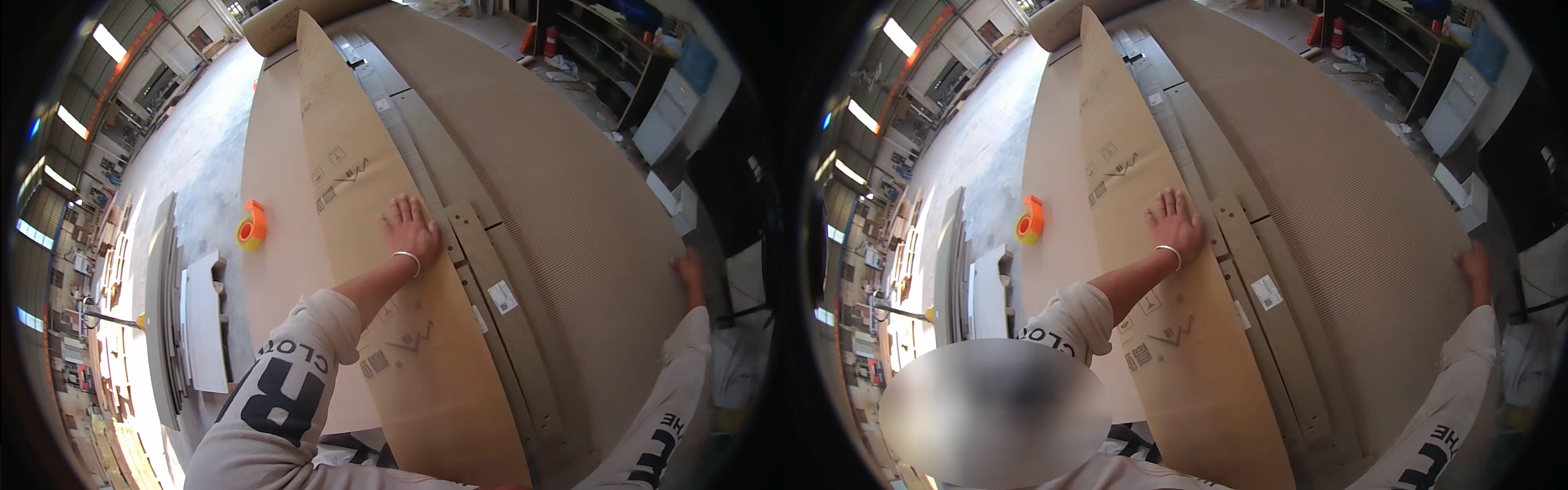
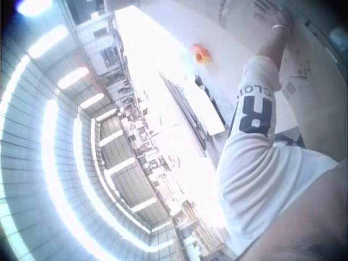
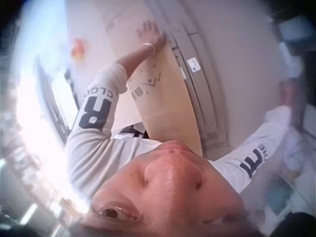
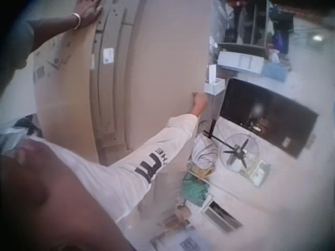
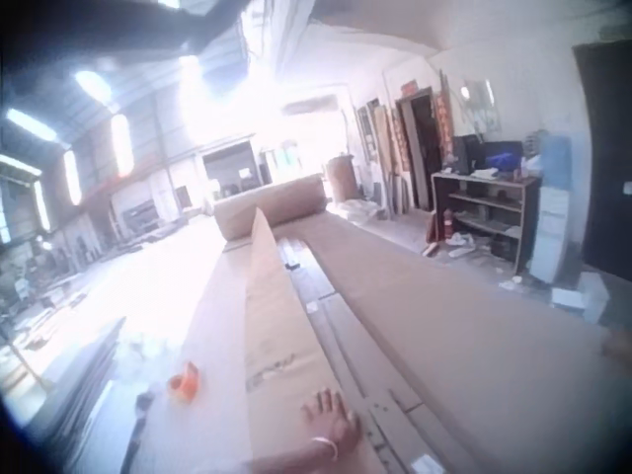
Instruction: The person folds a large cardboard sheet on a work table and secures the seams with clear packing tape using a handheld tape dispenser. The person then lifts the taped package and places it on the floor next to other similar packages.
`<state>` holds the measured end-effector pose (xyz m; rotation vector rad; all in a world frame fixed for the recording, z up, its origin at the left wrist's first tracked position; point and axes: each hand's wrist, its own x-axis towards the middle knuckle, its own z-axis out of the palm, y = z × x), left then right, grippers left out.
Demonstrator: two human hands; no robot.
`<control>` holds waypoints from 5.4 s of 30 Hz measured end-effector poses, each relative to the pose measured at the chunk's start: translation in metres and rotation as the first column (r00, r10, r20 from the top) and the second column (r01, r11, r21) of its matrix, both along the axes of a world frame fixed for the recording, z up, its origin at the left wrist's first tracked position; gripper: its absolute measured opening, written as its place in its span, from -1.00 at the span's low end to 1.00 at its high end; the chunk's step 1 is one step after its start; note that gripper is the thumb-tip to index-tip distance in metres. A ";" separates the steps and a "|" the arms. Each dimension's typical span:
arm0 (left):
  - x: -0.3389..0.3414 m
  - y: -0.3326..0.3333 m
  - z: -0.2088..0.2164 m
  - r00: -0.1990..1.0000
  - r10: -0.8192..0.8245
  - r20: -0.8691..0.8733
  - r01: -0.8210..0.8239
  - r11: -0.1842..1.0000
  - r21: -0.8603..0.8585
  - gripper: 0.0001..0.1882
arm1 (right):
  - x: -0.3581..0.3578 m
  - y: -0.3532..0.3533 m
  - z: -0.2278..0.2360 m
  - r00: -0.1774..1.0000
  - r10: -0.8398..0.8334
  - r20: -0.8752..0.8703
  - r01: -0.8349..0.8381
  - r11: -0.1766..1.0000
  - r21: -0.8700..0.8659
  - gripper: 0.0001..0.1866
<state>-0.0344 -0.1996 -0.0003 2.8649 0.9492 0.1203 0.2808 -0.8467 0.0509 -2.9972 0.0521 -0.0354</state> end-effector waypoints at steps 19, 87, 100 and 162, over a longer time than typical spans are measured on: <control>-0.017 0.018 0.013 1.000 0.003 -0.026 -0.007 0.991 -0.134 -0.19 | -0.443 0.316 0.219 0.757 0.654 -0.005 -0.635 0.733 -0.245 -0.85; -0.051 0.063 -0.006 0.818 -0.568 -0.086 0.571 0.788 0.230 -0.20 | -0.633 0.356 0.096 0.861 0.487 -0.146 -0.505 0.789 -0.351 -0.93; -0.062 0.084 -0.015 0.755 -0.655 -0.024 0.654 0.752 0.084 -0.32 | -0.637 0.370 -0.009 0.832 0.495 -0.250 -0.540 0.827 -0.158 -0.89; -0.012 -0.192 0.019 0.233 -0.968 0.096 0.968 0.240 0.070 -0.33 | -0.694 0.410 -0.051 0.935 -0.139 0.327 0.136 0.990 0.032 -0.71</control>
